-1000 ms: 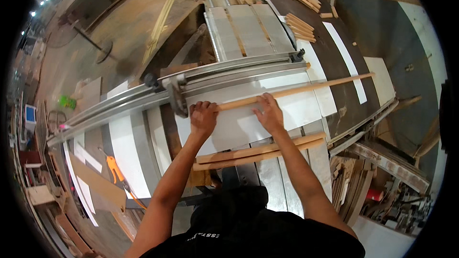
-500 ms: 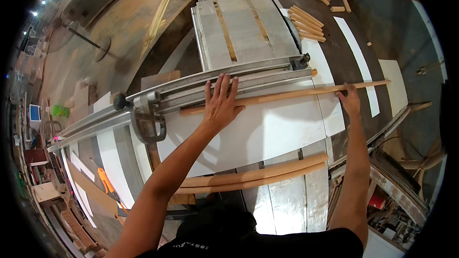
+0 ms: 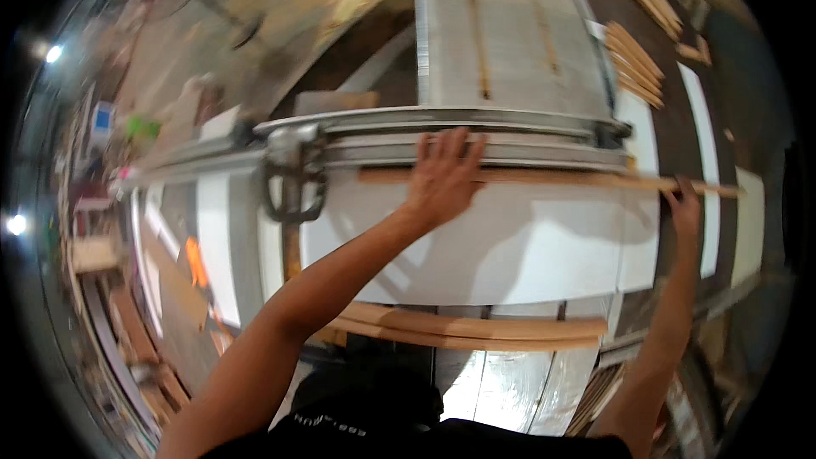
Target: The person uses a table saw to cut long wooden dowels into shorter pieces. They feed the dowels through the saw one by one, collect the cut pieces, and stack them on the table. The person also retrieves a new bundle of dowels from a plastic-wrapped stack to continue the cutting process.
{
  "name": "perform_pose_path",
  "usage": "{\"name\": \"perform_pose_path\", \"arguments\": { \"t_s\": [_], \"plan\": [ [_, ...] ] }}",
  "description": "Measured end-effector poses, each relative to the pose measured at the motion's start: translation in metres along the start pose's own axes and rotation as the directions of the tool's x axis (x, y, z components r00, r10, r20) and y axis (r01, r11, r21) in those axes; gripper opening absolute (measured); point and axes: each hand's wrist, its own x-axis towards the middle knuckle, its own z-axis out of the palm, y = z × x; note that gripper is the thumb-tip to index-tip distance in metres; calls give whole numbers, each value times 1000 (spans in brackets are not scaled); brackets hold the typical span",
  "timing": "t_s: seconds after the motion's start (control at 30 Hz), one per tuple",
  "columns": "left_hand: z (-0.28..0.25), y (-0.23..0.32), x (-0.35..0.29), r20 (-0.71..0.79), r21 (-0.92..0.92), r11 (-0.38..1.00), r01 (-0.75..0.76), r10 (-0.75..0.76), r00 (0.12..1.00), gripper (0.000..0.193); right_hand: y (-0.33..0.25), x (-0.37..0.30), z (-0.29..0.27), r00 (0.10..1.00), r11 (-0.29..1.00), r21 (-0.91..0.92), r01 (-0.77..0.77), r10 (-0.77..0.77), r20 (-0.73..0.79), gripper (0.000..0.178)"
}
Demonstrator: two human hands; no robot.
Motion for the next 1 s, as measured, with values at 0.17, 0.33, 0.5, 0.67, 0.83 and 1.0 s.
{"name": "perform_pose_path", "arguments": {
  "t_s": [0.17, 0.33, 0.5, 0.67, 0.83, 1.0],
  "plan": [
    [-12, -4, 5, 60, -32, 999, -6, 8, 998, 70, 5, 3, 13, 991, 974, 191, -126, 113, 77, 50],
    [-19, -10, 1, 106, -43, 999, -27, 32, 994, 70, -21, 20, -4, 981, 994, 77, -76, 61, 183, 45],
    [-17, -11, -1, 57, -51, 997, -64, 66, 996, 75, -32, 7, -6, 978, 981, 138, -139, 115, 172, 44],
    [-16, -13, -6, 27, -64, 996, -68, 70, 997, 80, -74, 3, -12, 969, 976, 151, -159, 125, 214, 45],
    [-14, -1, 3, 130, -10, 999, -32, 33, 991, 78, -57, -2, -3, 990, 986, 146, -80, 62, 124, 47],
    [22, 53, 36, 93, 74, 990, -124, 117, 989, 89, -62, -2, -1, 980, 960, 230, -157, 123, 154, 49]
  ]
}}
